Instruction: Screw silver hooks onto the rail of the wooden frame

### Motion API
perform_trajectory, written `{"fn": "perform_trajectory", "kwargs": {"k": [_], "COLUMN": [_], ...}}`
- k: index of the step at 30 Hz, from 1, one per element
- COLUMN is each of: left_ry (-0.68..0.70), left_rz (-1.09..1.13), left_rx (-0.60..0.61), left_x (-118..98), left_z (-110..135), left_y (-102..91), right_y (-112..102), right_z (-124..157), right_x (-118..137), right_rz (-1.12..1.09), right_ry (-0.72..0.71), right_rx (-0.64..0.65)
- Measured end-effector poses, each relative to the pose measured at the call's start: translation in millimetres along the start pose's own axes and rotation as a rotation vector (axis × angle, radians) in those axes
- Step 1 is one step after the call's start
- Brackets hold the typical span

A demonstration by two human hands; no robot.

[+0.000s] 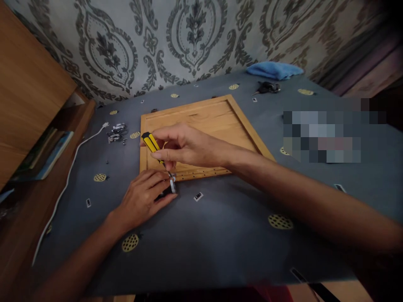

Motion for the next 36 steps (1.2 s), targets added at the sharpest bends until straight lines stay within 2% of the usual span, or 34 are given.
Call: {"fn": "perform_trajectory", "kwargs": {"k": [7, 15, 24, 26, 32, 36], "left_ry": [0.005, -0.011, -0.017, -0.012, -0.013, -0.006], "left_rz": [-0.004, 0.008, 0.019, 0.018, 0.008, 0.006], "left_rx": [0.001, 0.015, 0.030, 0.027, 0.022, 0.016], "left_x": [-0.1, 0.2, -0.3, -0.4, -0.5, -0.3], "left_z": [-0.2, 0.4, 0.5, 0.7, 0.6, -0.1], "left_y": [-0.1, 0.2, -0.3, -0.3, -0.6, -0.3], "right_y": [3.6, -2.9, 1.6, 0.4, -3.2, -1.9], "right_z": [-1.3, 0.6, -2.2, -2.1, 0.9, 1.4], "right_x": [-5.5, 0.4, -7.1, -6.7, 1.8, 2.8], "right_rz": [0.014, -0.046, 0.052, 0.048, 0.002, 0.122], "right_ry": [-0.028, 0.007, -0.015, -0.009, 0.004, -0.017], "right_rx": [-0.166, 0.000, -0.180, -0.167, 0.011, -0.067]}}
Point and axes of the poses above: each hand's wrist, its own z-axis away from the middle knuckle, its own y-axis out of the palm, x = y × z, the point moved 2 cm from there along -z, towards the middle knuckle, and after that the axes turned 3 degrees about -x, right-handed, at the moved point
